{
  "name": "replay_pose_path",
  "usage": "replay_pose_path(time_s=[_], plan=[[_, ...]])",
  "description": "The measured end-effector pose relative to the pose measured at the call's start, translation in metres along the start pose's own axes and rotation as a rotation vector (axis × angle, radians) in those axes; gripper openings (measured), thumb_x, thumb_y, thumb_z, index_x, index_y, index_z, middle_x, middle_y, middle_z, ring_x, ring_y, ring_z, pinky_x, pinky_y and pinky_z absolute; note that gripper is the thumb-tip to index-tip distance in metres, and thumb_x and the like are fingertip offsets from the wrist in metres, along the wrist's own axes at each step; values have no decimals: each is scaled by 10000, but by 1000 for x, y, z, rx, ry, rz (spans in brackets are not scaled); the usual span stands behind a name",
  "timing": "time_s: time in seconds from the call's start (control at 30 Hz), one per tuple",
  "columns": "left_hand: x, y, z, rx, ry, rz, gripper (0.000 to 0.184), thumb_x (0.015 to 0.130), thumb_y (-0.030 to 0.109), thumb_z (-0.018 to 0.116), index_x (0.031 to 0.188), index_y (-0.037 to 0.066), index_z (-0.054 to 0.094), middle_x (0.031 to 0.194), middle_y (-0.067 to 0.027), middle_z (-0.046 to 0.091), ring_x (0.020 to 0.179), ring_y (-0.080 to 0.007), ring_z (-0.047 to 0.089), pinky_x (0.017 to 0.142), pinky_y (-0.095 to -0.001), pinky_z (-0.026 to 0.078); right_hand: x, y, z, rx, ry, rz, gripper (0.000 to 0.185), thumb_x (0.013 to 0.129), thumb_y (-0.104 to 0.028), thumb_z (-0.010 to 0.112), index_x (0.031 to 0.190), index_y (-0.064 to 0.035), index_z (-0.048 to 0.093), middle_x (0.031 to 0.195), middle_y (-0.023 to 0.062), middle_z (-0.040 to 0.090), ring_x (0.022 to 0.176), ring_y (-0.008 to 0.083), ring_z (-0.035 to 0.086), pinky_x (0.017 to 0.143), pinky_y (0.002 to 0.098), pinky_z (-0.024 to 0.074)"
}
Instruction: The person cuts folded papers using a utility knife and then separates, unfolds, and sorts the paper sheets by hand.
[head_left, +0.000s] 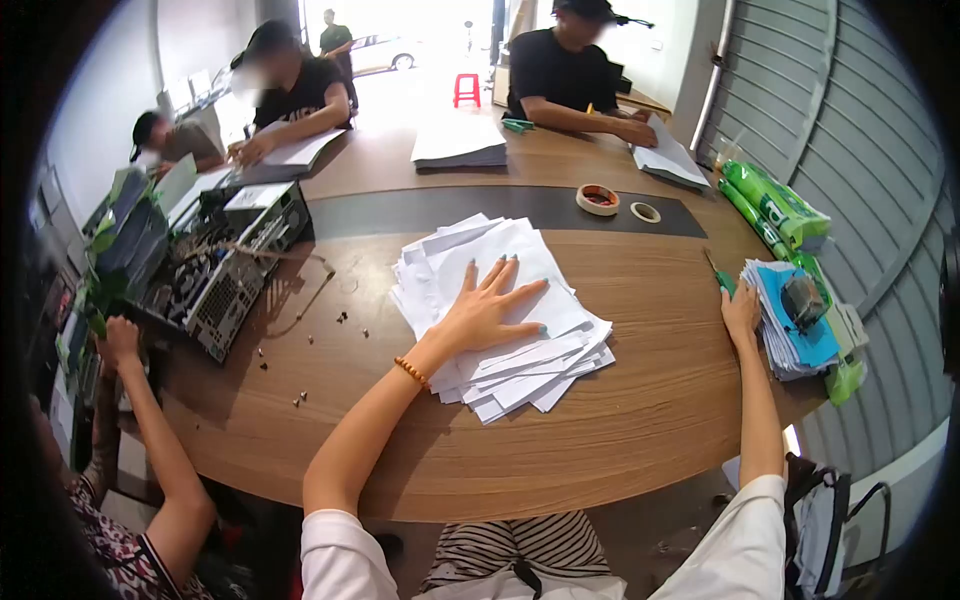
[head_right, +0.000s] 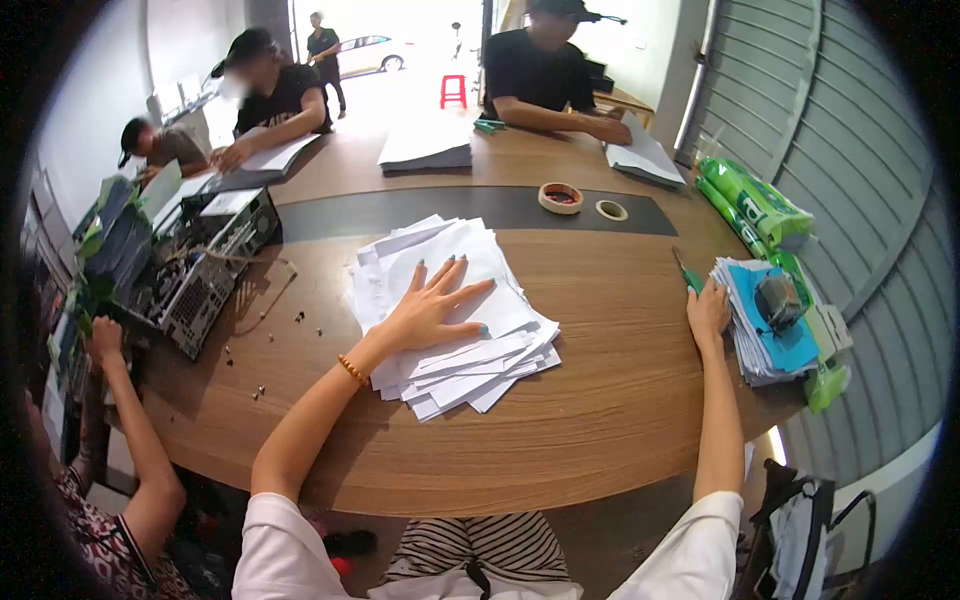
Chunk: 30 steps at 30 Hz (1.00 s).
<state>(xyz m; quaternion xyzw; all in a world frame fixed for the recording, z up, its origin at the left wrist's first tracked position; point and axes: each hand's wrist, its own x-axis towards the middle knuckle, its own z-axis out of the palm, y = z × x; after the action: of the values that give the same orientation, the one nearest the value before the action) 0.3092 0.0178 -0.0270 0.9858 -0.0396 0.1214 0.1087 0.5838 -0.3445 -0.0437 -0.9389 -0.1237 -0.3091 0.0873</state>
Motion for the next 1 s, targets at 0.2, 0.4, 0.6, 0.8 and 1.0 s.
replay_pose_path(time_s=[0.2, 0.4, 0.6, 0.8, 1.0], plan=[[1, 1, -3, 10, 1, 5, 541, 814, 486, 446, 1310, 304, 329, 1392, -203, 164, 1305, -320, 117, 1031, -523, 30, 10, -10, 13, -97, 120, -39, 272, 734, -101, 611, 961, -26, 482, 983, 151, 465, 948, 313, 485, 770, 386, 437], [1, 0, 2, 0, 24, 3, 552, 813, 520, 428, 1305, 285, 345, 1380, -218, 184, 1305, -307, 132, 1034, -517, 23, 33, -26, 31, -58, -65, 40, 276, 792, -145, 532, 1020, 6, 494, 1085, 167, 449, 1053, 315, 435, 857, 421, 396], [2, -3, 2, 12, 75, -12, 527, 821, 492, 450, 1289, 263, 374, 1369, -209, 222, 1290, -305, 190, 1031, -530, 65, 29, -73, 22, 65, 269, -37, 441, 804, -209, 550, 1178, -6, 434, 1349, 166, 232, 1232, 343, 238, 977, 466, 258], [11, -26, -33, -217, 528, -214, 474, 823, 426, 508, 1104, 44, 524, 1039, -204, 559, 974, -314, 542, 845, -407, 418, 29, -125, 0, 547, 199, -272, 278, 787, -159, 554, 1028, -23, 523, 1112, 161, 473, 1007, 298, 472, 847, 398, 385], [-26, -44, -120, 147, -65, -832, 684, 835, 568, 370, 948, -79, 557, 731, -198, 614, 708, -252, 631, 609, -340, 516, -10, -195, -44, 962, -471, -162, 299, 821, -244, 533, 982, 6, 565, 899, 183, 601, 789, 251, 602, 670, 342, 462]])
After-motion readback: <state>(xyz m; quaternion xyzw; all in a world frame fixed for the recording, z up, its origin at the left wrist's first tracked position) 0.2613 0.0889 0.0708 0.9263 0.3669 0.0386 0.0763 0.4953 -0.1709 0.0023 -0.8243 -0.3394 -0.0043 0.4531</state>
